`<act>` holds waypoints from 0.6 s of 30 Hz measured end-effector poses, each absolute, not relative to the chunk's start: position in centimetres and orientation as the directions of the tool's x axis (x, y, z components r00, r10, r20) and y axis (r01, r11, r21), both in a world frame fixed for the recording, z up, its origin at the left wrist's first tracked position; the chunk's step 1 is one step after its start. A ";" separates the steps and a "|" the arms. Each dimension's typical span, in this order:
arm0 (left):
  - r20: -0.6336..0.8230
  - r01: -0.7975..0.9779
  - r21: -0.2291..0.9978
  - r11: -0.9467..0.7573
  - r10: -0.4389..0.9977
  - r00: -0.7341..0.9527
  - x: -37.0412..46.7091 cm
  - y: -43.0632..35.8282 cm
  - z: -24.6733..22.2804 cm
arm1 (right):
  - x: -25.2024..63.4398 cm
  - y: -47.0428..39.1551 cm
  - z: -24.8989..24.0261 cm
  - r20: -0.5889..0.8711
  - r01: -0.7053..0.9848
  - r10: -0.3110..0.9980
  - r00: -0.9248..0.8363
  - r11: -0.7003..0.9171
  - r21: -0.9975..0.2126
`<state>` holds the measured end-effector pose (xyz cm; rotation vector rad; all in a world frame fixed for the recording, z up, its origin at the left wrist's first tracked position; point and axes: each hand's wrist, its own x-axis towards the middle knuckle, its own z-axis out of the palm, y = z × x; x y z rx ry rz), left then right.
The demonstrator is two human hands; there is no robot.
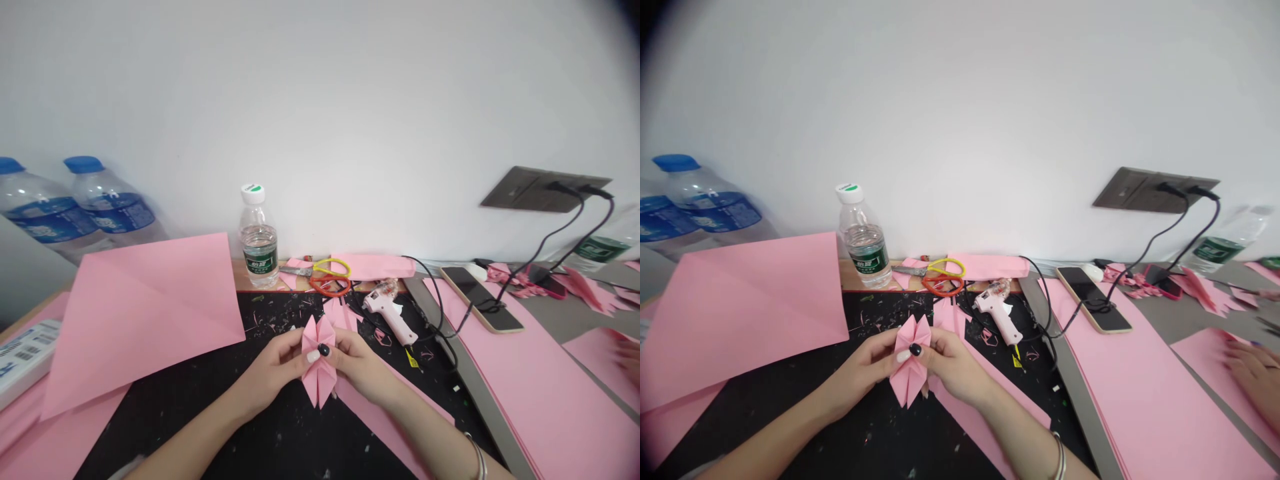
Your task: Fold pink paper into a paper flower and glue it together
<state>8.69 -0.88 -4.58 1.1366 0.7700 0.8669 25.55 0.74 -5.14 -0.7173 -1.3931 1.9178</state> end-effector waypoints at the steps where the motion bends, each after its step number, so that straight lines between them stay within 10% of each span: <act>1: -0.087 -0.194 0.961 0.197 0.881 0.464 8.7 -0.9 -4.7 | 25.6 0.8 -5.2 -0.057 -0.191 0.769 -0.637 -0.230 -0.954; 18: -0.038 -0.069 0.995 0.069 0.926 0.375 8.8 -1.1 -4.6 | 25.0 0.1 -5.0 -0.009 -0.099 0.864 -0.503 -0.068 -0.993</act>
